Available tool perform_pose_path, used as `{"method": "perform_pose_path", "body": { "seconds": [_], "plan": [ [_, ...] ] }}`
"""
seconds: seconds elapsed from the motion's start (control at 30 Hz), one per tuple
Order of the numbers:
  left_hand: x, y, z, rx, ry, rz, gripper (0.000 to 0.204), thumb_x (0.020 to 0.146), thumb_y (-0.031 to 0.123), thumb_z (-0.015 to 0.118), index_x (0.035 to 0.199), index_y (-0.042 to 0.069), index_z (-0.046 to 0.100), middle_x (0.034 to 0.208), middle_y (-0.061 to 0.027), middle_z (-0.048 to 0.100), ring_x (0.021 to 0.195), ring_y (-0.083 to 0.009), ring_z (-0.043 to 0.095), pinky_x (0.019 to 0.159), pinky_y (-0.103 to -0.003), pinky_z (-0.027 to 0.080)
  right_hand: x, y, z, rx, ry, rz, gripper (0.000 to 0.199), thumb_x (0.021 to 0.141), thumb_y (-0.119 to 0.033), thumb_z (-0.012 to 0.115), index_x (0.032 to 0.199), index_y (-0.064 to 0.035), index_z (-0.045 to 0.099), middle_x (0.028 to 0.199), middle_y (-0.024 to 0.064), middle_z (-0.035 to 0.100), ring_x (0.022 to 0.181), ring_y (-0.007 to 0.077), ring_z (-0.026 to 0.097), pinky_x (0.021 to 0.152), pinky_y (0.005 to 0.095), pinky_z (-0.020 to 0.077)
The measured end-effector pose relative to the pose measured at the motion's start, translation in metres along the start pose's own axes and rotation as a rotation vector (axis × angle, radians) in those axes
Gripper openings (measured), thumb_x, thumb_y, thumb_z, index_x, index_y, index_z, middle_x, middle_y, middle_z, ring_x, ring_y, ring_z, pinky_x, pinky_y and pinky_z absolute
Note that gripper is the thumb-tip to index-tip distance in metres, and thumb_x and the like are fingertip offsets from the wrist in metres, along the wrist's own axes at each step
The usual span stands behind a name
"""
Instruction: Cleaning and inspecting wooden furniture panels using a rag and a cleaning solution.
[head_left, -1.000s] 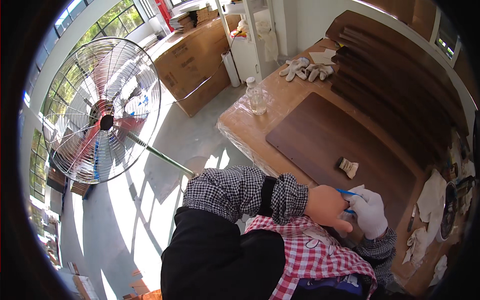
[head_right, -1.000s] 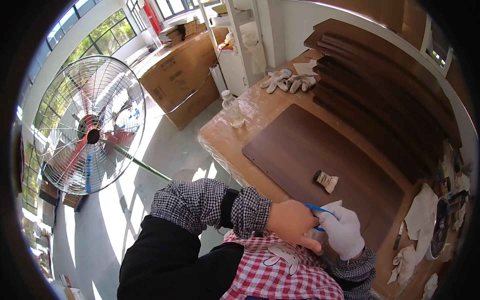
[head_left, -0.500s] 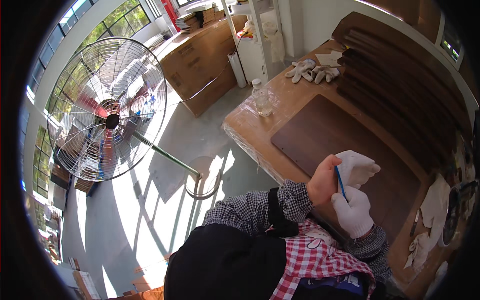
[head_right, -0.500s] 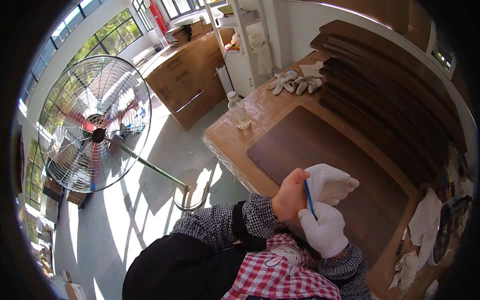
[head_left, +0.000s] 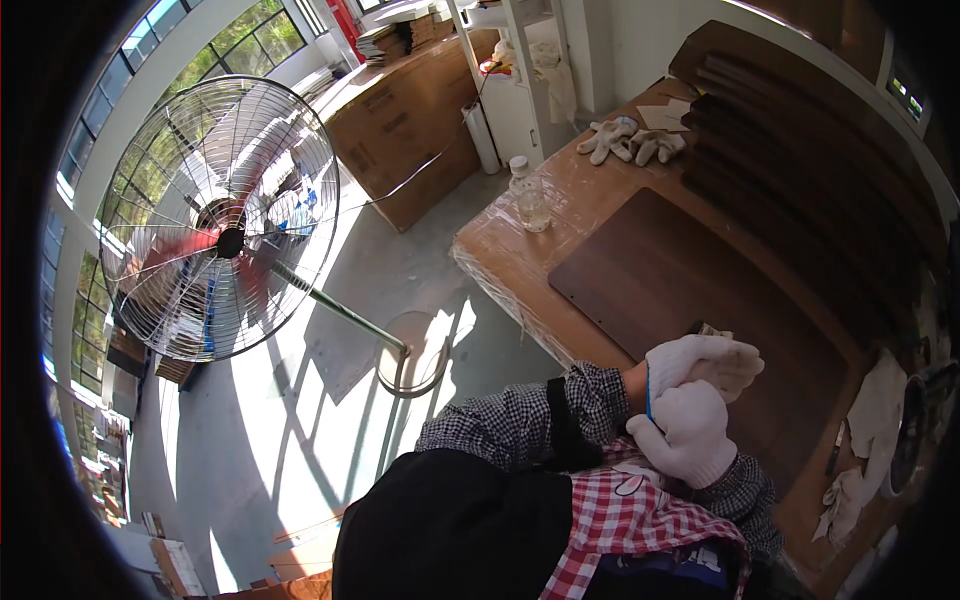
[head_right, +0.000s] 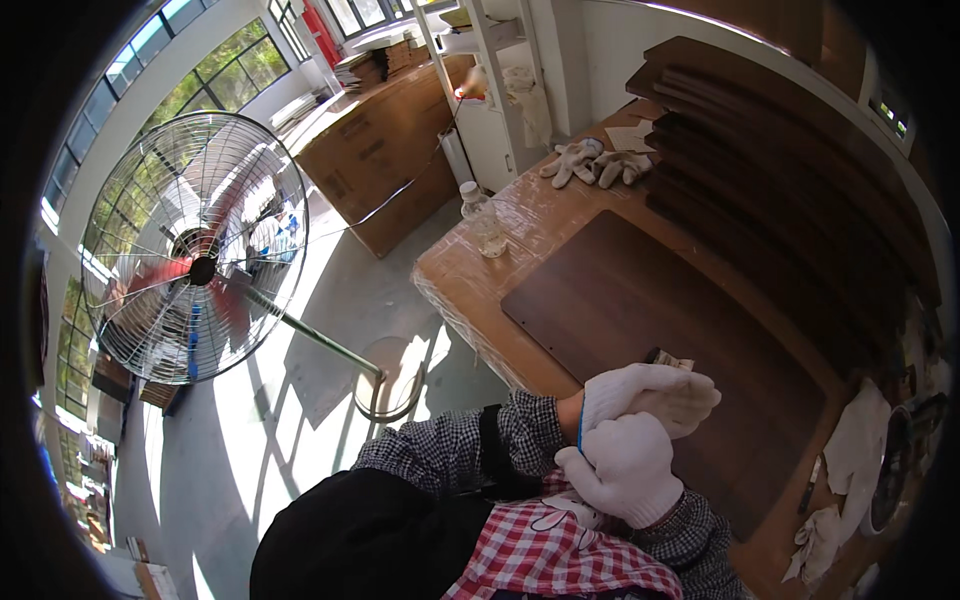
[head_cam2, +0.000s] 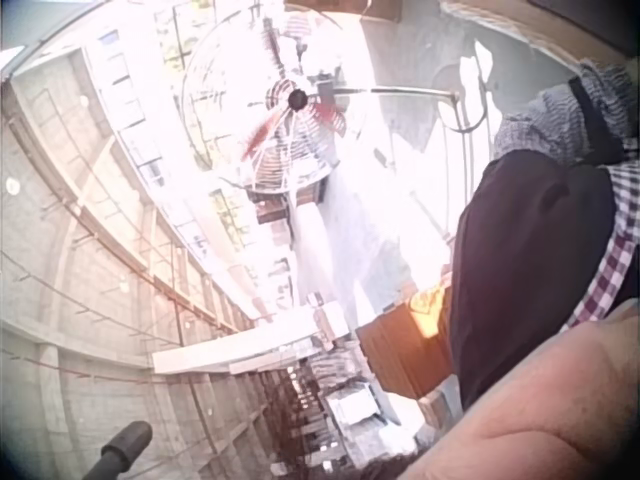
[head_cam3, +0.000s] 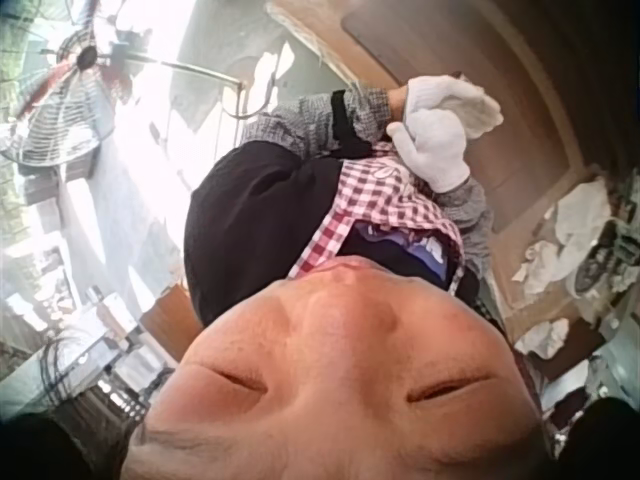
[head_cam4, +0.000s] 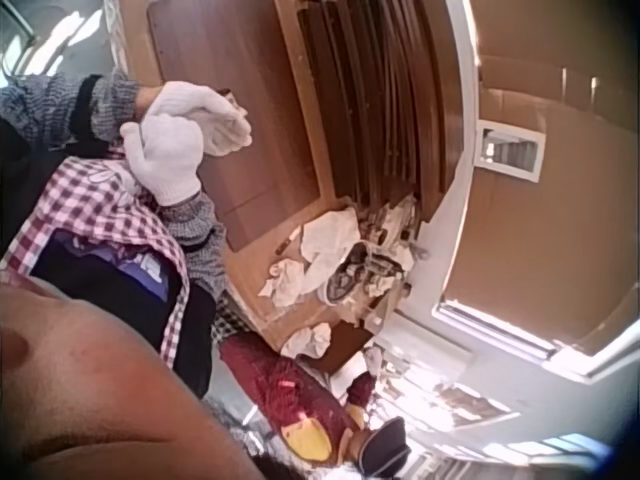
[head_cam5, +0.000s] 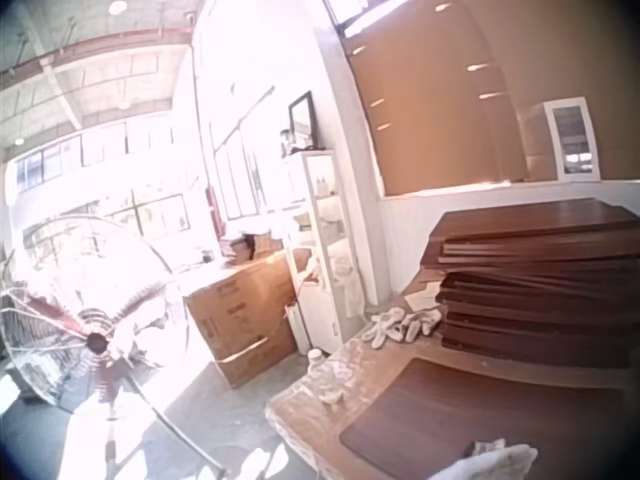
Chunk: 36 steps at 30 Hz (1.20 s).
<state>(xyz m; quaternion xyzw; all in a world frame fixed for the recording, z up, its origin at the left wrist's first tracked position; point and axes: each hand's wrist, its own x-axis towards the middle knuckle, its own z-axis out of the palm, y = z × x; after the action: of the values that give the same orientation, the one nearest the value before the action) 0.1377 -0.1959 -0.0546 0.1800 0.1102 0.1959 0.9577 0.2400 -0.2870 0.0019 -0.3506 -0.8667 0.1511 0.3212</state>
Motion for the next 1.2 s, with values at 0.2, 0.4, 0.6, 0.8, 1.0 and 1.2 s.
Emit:
{"method": "perform_pose_path", "body": {
  "seconds": [0.2,0.4,0.6,0.8,1.0,1.2],
  "plan": [
    [-0.001,0.009,0.006,0.305,-0.099,0.381,0.053,0.116,0.039,0.044,0.149,-0.001,0.057,0.154,-0.016,0.058,0.141,-0.0254,0.056,0.125,-0.038,0.038,-0.009,0.005,0.007,0.051,0.037,0.019,0.033,0.082,-0.025,0.08,0.061,-0.0075,0.062,0.064,0.0121,0.058,0.063,0.034,0.06,0.063,0.0456,0.0466],
    [0.003,0.016,0.0,0.24,-0.355,0.217,0.08,0.113,0.063,0.024,0.15,-0.001,0.056,0.157,-0.0199,0.055,0.147,-0.0285,0.05,0.13,-0.041,0.027,-0.01,0.001,0.004,0.082,0.006,0.055,0.031,0.08,-0.024,0.081,0.063,-0.0066,0.062,0.065,0.0134,0.058,0.064,0.0341,0.061,0.064,0.0463,0.0473],
    [0.005,0.01,0.022,0.271,-0.117,0.246,0.087,0.111,0.068,0.021,0.159,0.0,0.045,0.153,-0.0194,0.059,0.144,-0.0304,0.053,0.128,-0.04,0.03,-0.007,0.006,0.007,0.052,0.092,0.0,0.031,0.081,-0.024,0.081,0.064,-0.0055,0.063,0.065,0.0137,0.058,0.063,0.0345,0.06,0.064,0.0464,0.0479],
    [0.001,0.03,0.02,0.826,0.119,0.243,0.078,0.113,0.056,0.04,0.167,0.002,0.028,0.167,-0.0195,0.041,0.153,-0.029,0.042,0.126,-0.036,0.031,-0.015,0.019,0.02,0.134,0.054,0.062,0.029,0.081,-0.021,0.081,0.065,-0.0047,0.063,0.066,0.0136,0.058,0.062,0.0352,0.06,0.062,0.0465,0.0473],
    [0.033,-0.01,-0.024,0.034,-0.134,0.285,0.061,0.112,0.044,0.051,0.164,0.014,0.039,0.144,-0.0173,0.063,0.125,-0.0295,0.064,0.11,-0.045,0.048,-0.016,0.011,0.016,0.166,0.054,0.043,0.03,0.081,-0.021,0.08,0.064,-0.005,0.062,0.065,0.0137,0.058,0.062,0.035,0.06,0.062,0.0463,0.0473],
    [0.037,0.001,-0.029,0.371,0.095,0.5,0.033,0.112,0.023,0.051,0.126,0.0,0.07,0.095,-0.0075,0.066,0.085,-0.0195,0.059,0.091,-0.038,0.05,-0.024,0.022,0.022,0.023,-0.042,0.067,0.035,0.085,-0.031,0.078,0.065,-0.0054,0.063,0.067,0.0137,0.061,0.064,0.0348,0.063,0.063,0.0465,0.0497]
  ]
}}
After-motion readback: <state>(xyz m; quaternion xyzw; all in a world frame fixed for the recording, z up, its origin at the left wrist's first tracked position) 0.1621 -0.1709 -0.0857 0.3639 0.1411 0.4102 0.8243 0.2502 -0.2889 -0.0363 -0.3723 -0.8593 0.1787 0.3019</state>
